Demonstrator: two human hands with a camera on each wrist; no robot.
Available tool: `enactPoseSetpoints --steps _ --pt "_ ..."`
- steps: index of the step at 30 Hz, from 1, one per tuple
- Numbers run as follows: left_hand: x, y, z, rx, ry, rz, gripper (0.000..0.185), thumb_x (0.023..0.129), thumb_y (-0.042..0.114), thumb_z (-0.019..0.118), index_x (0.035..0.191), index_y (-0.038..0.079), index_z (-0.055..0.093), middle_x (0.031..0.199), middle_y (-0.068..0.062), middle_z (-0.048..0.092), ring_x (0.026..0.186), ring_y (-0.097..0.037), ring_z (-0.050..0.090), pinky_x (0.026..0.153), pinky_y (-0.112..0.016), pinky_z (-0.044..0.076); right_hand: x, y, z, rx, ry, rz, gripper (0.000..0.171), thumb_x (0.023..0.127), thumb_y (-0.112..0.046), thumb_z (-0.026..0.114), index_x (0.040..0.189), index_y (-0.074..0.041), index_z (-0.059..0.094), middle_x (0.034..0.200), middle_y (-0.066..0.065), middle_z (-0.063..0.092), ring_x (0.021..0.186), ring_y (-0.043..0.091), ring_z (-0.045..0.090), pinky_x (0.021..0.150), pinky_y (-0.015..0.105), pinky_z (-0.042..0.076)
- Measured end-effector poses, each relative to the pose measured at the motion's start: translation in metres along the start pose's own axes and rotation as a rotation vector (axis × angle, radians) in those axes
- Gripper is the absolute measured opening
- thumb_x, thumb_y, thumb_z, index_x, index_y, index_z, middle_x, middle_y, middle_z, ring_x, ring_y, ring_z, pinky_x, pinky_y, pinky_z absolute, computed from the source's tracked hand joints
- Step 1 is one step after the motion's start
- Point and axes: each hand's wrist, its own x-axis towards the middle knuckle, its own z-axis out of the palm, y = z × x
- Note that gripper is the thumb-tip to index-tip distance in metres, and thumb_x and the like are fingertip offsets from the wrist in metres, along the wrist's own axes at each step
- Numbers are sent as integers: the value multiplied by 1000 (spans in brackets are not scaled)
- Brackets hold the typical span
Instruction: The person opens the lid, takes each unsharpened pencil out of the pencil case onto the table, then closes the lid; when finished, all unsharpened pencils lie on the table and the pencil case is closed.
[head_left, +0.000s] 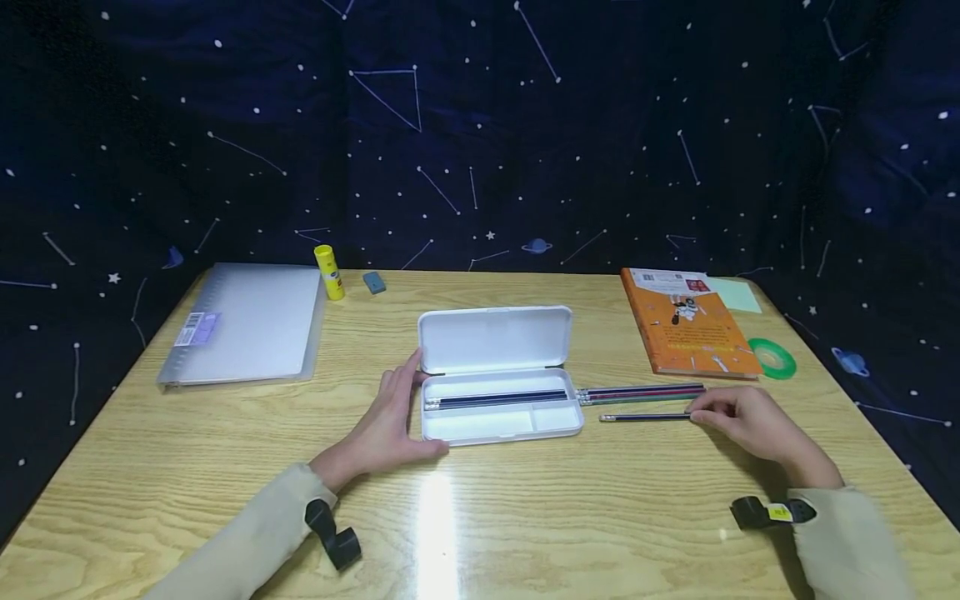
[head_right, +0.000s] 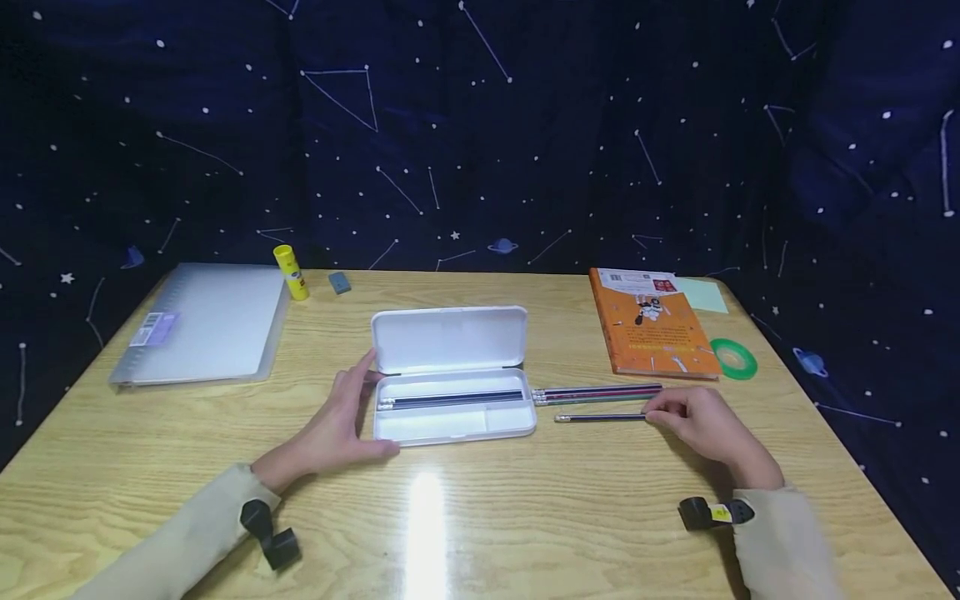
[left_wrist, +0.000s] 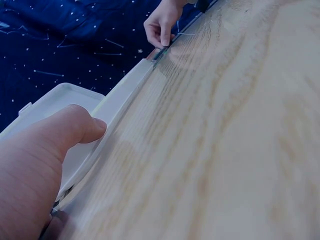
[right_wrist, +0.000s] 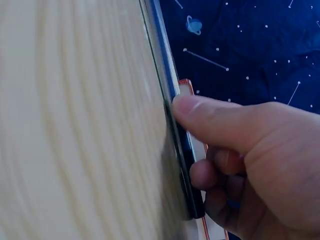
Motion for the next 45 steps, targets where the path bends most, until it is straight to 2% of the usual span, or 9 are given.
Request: enactPoseSetpoints --steps 9,17,23,29,35,45 --pt "0 0 -2 3 -5 -23 126 62 38 85 154 6 6 134 -10 47 121 -24 36 103 -45 39 13 -9 16 40 22 90 10 82 -9 74 80 -16 68 57 -11 38 51 0 33 48 22 30" --pt "-1 0 -2 3 5 -24 127 61 38 86 154 6 6 134 -9 47 122 -24 37 103 -46 39 31 -20 15 80 -37 53 14 79 -2 75 78 -11 64 58 -9 38 51 0 33 49 23 31" --pt "-1 0 -1 1 13 -2 126 61 37 86 153 5 7 132 -10 48 121 -23 37 102 -46 39 48 -34 15 91 -82 44 9 84 -12 73 80 -15 65 60 -8 40 53 2 36 48 22 31" --pt "-1 -1 0 1 12 0 126 61 38 86 154 5 7 132 -9 48 121 -24 37 103 -46 39 72 -55 34 130 -85 1 7 88 -18 70 81 -18 67 61 -9 45 55 4 41 50 21 33" --pt "0 0 1 -2 7 1 126 62 38 86 154 6 7 132 -9 47 122 -24 37 103 -46 39 93 -80 53 221 -81 -84 5 88 -20 70 85 -15 71 59 -9 43 53 5 40 49 22 32" --pt "1 0 1 -6 18 14 126 61 37 86 154 5 8 131 -10 48 120 -24 38 102 -46 39 118 -118 70 218 -207 -118 8 86 -15 72 93 -12 74 57 -9 40 56 8 41 54 21 33"
